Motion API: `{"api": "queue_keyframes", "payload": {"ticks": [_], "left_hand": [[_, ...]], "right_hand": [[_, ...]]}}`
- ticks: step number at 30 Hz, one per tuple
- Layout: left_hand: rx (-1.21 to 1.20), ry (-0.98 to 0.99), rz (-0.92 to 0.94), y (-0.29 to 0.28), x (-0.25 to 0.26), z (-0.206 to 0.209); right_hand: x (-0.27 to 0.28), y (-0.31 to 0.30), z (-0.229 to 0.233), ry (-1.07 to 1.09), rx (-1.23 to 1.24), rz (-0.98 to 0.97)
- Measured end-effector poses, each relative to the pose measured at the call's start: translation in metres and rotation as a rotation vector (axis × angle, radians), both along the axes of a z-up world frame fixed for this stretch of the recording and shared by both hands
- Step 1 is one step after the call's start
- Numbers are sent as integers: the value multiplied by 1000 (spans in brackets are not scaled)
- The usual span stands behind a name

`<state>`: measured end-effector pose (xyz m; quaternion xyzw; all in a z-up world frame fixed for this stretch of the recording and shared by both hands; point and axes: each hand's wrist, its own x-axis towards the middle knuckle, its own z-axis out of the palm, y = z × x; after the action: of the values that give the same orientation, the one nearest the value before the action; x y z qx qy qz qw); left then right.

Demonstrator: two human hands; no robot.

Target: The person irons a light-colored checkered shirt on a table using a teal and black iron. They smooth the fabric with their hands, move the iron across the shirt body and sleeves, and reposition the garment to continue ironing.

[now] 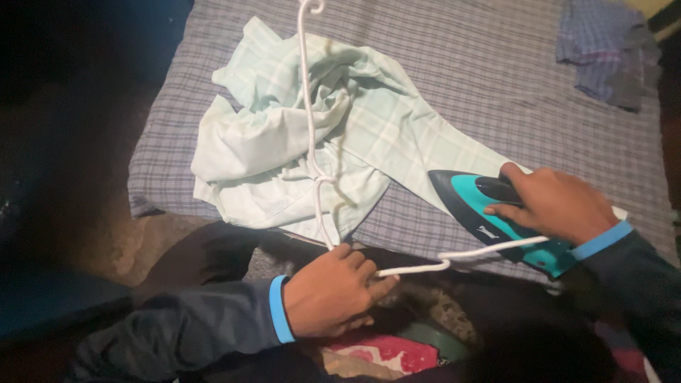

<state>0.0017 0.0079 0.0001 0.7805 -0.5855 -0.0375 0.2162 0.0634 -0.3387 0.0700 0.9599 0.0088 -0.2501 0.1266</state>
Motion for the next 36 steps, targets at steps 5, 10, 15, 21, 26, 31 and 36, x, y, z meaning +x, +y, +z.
{"api": "queue_keyframes", "payload": {"ticks": [5, 10, 15, 21, 26, 31, 36], "left_hand": [[-8, 25, 12, -5, -1, 2], [67, -25, 3, -22, 7, -7], [206, -78, 33, -39, 17, -25], [175, -93, 41, -36, 13, -41], [79, -63, 46, -17, 7, -41], [53, 16, 100, -11, 3, -33], [64, -20, 100, -17, 8, -29]], "right_hand": [[28, 31, -12, -142, 41, 88], [64, 62, -18, -265, 155, 204], [63, 65, -18, -269, 230, 207], [29, 49, -8, -106, 142, 238], [16, 52, -3, -44, 125, 184], [27, 73, -6, -129, 117, 238], [54, 101, -12, -205, 143, 278]]}}
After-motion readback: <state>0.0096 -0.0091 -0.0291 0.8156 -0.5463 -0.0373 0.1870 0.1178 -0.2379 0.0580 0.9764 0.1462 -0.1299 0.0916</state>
